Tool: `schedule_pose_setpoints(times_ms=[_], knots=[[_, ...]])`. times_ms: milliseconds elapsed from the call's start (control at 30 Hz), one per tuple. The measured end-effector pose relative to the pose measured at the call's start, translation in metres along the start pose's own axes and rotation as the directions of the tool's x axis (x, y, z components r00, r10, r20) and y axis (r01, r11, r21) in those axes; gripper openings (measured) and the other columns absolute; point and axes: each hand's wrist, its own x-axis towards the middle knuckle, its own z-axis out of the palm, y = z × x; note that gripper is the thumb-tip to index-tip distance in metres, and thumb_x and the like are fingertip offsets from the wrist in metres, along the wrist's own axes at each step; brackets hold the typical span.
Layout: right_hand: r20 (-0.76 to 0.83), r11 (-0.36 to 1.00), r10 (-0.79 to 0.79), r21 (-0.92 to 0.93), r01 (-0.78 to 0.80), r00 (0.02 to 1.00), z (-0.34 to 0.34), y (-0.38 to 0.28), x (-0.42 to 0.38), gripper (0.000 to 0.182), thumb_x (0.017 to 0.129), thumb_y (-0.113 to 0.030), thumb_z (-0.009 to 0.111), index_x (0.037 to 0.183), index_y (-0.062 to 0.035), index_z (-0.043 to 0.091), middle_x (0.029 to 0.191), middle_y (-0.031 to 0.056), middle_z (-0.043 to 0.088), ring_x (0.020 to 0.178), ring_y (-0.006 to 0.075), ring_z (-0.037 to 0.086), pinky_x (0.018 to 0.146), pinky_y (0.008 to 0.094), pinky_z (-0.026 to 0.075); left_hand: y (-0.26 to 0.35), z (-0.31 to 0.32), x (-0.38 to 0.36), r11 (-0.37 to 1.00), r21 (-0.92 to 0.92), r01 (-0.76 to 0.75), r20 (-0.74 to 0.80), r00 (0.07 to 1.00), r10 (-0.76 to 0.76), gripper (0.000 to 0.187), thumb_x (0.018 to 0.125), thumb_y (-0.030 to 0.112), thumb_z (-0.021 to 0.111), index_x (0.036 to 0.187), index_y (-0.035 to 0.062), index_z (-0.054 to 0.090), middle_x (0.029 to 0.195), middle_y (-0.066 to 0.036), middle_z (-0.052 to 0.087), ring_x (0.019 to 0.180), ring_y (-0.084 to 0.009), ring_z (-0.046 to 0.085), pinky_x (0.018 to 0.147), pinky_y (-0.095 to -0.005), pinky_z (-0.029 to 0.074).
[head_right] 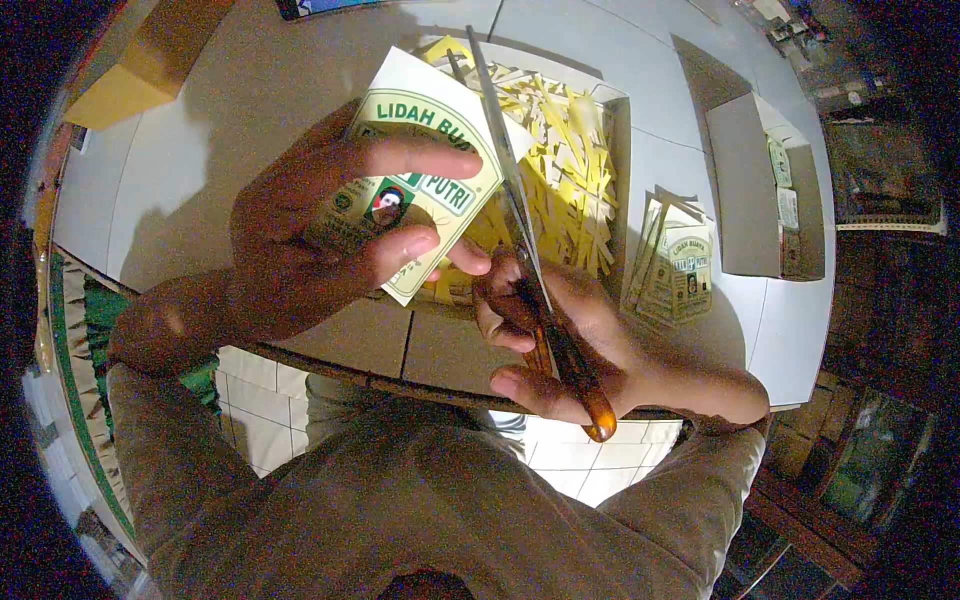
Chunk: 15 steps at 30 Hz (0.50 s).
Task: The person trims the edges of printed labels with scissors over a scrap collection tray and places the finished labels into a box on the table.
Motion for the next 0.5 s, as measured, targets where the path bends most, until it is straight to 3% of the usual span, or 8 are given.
schedule_pose_setpoints(times_ms=[233,300,400,500], knots=[[-0.020,0.999,0.041,0.006,-0.041,0.999,-0.0007,-0.0031,0.0002,0.042,0.065,0.000,0.060,0.100,-0.0047,0.036,0.069,-0.0003,0.031,0.062,0.0081,0.031,0.056,0.0220,0.025,-0.0025,0.0029,-0.0007,0.996,-0.090,0.017,-0.022,1.000,-0.019,0.031,0.075,-0.001,0.055,0.106,0.0021,0.055,0.104,-0.014,0.051,0.097,-0.0228,0.052,0.082,-0.0323,0.044],[0.022,0.996,0.028,-0.085,-0.026,0.999,-0.0034,-0.0051,0.0011,0.041,0.066,0.001,0.059,0.099,-0.0048,0.036,0.068,-0.0008,0.031,0.062,0.0078,0.031,0.055,0.0218,0.025,-0.0033,0.0031,-0.0005,0.994,-0.107,0.005,-0.031,0.999,-0.009,0.031,0.075,-0.001,0.056,0.105,0.0023,0.055,0.104,-0.015,0.052,0.097,-0.0237,0.052,0.083,-0.0333,0.043],[0.017,0.999,-0.019,-0.030,0.019,1.000,-0.0027,-0.0003,0.0012,0.039,0.067,0.000,0.059,0.098,-0.0049,0.036,0.068,-0.0008,0.032,0.061,0.0077,0.030,0.054,0.0218,0.025,-0.0001,-0.0030,0.0028,1.000,0.015,-0.024,0.008,1.000,0.024,0.030,0.074,0.001,0.056,0.104,0.0025,0.056,0.104,-0.015,0.052,0.098,-0.0247,0.052,0.084,-0.0341,0.042],[0.005,1.000,-0.011,-0.029,0.011,1.000,-0.0027,-0.0004,0.0005,0.037,0.067,0.000,0.060,0.096,-0.0056,0.037,0.068,-0.0012,0.032,0.060,0.0076,0.030,0.054,0.0215,0.025,-0.0016,-0.0014,0.0021,1.000,-0.008,0.002,-0.005,1.000,-0.002,0.029,0.074,0.002,0.056,0.104,0.0027,0.056,0.103,-0.015,0.053,0.097,-0.0255,0.053,0.085,-0.0343,0.041]])
